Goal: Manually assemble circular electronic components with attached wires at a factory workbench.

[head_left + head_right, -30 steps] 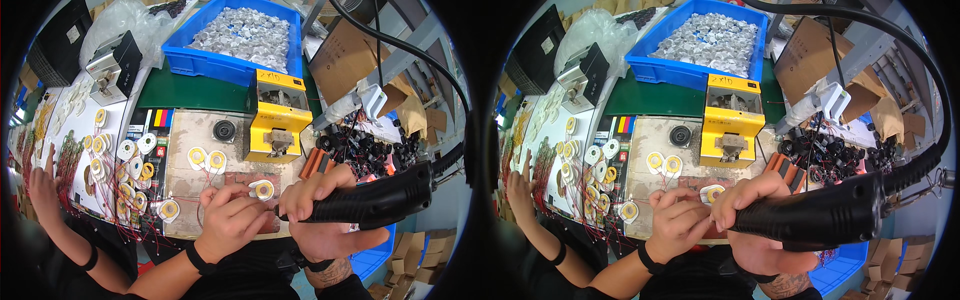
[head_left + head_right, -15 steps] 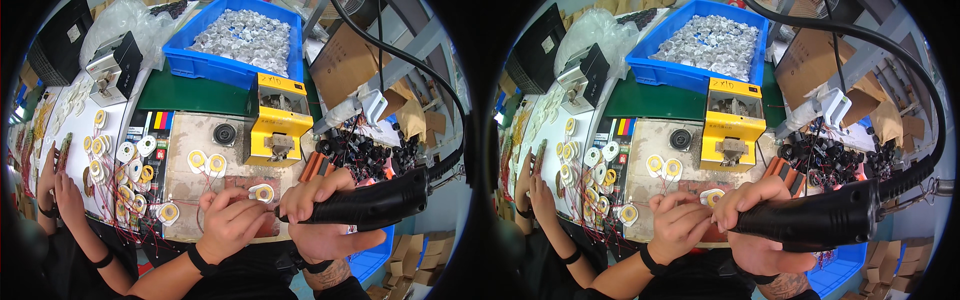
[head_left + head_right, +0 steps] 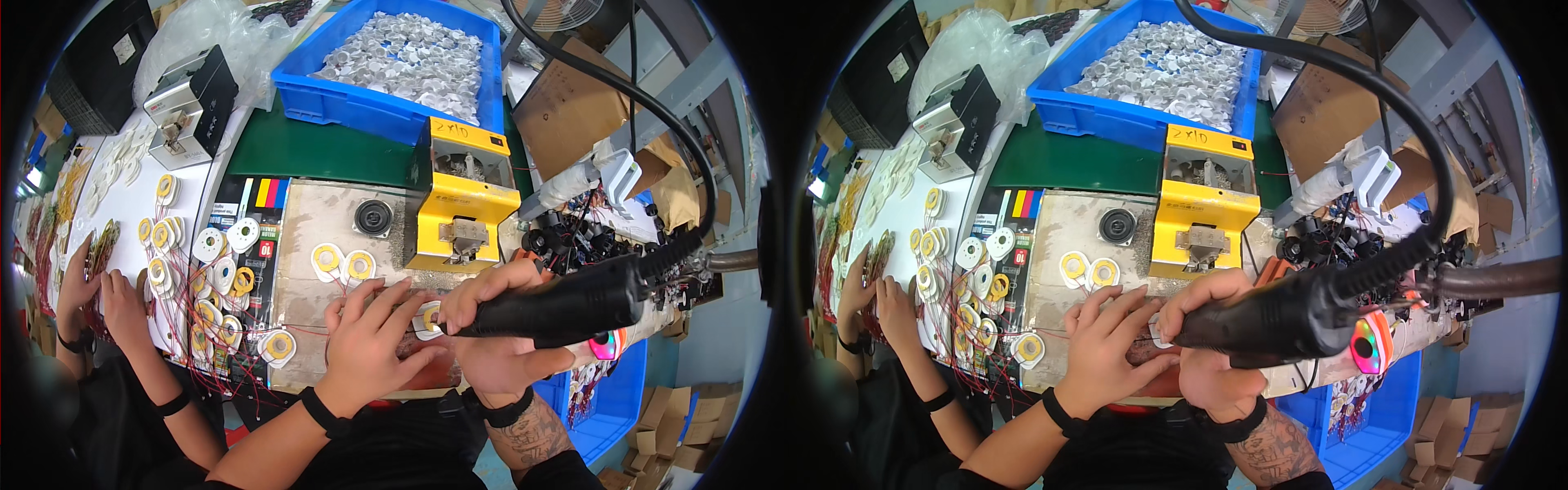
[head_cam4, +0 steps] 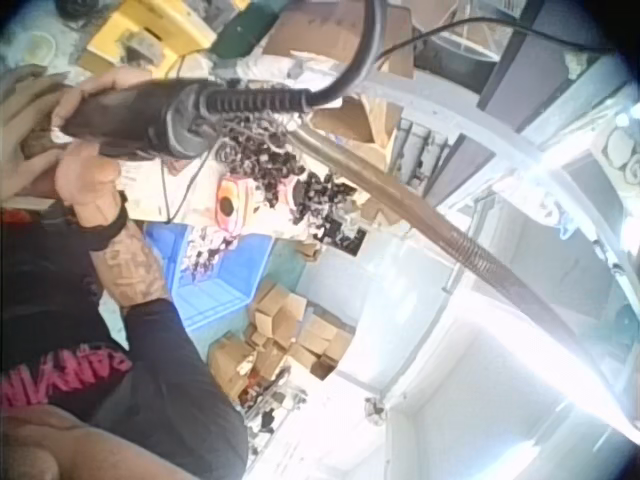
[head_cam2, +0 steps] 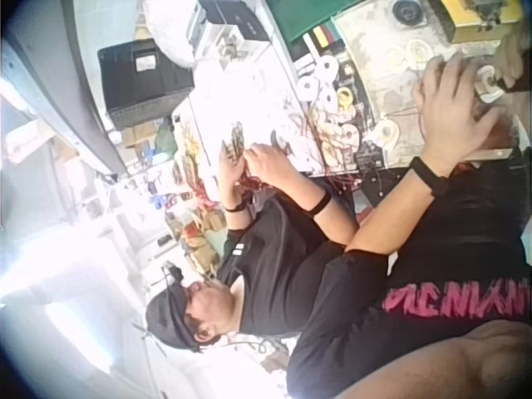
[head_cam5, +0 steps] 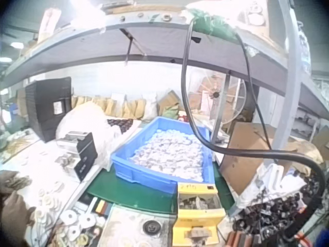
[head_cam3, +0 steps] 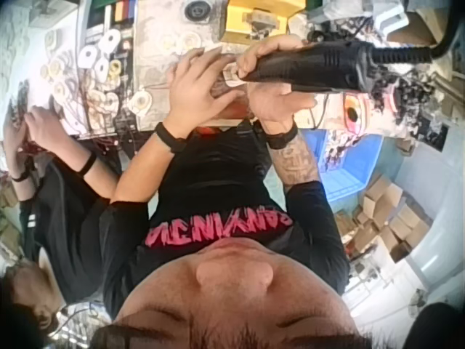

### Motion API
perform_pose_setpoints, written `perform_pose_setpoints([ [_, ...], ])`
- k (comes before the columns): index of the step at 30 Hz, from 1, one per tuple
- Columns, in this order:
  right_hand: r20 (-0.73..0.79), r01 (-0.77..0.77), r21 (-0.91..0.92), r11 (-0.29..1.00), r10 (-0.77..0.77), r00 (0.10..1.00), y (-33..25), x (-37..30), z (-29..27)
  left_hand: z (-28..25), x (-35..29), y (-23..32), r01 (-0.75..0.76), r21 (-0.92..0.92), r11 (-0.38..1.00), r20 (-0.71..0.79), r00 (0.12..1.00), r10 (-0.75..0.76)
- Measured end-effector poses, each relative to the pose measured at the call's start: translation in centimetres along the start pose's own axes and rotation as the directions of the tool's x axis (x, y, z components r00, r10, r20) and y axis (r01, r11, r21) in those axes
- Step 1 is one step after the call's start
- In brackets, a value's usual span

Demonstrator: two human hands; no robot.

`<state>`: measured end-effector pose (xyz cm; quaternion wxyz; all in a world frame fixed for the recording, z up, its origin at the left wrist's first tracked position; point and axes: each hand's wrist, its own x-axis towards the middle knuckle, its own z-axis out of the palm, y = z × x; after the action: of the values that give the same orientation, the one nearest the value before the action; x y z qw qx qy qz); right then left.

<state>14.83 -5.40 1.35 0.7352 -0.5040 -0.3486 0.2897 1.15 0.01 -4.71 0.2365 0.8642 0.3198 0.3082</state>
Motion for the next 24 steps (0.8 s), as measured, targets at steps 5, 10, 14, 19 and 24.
perform_pose_setpoints([
  [5,0.048,0.007,-0.027,1.000,-0.005,0.999,1.7,0.0,-0.6,1.0,-0.5,-0.7,-0.008,-0.013,1.000,0.009,1.000,0.008],
  [10,0.036,-0.021,-0.020,1.000,0.022,0.999,1.9,0.0,-0.7,1.1,-0.4,-0.8,-0.019,0.005,1.000,0.033,0.999,0.019],
  [14,0.020,-0.020,-0.018,1.000,0.020,1.000,2.1,0.0,-0.5,1.2,-0.4,-0.7,-0.005,0.004,1.000,0.038,0.999,0.005],
  [19,0.026,-0.027,0.018,0.999,0.026,0.999,2.2,-0.2,-0.7,1.1,-0.4,-0.6,0.004,0.000,1.000,0.045,0.999,-0.004],
  [24,0.028,-0.015,0.011,1.000,0.014,1.000,2.3,-0.2,-0.5,1.2,-0.4,-0.7,0.010,-0.005,1.000,0.048,0.999,-0.010],
])
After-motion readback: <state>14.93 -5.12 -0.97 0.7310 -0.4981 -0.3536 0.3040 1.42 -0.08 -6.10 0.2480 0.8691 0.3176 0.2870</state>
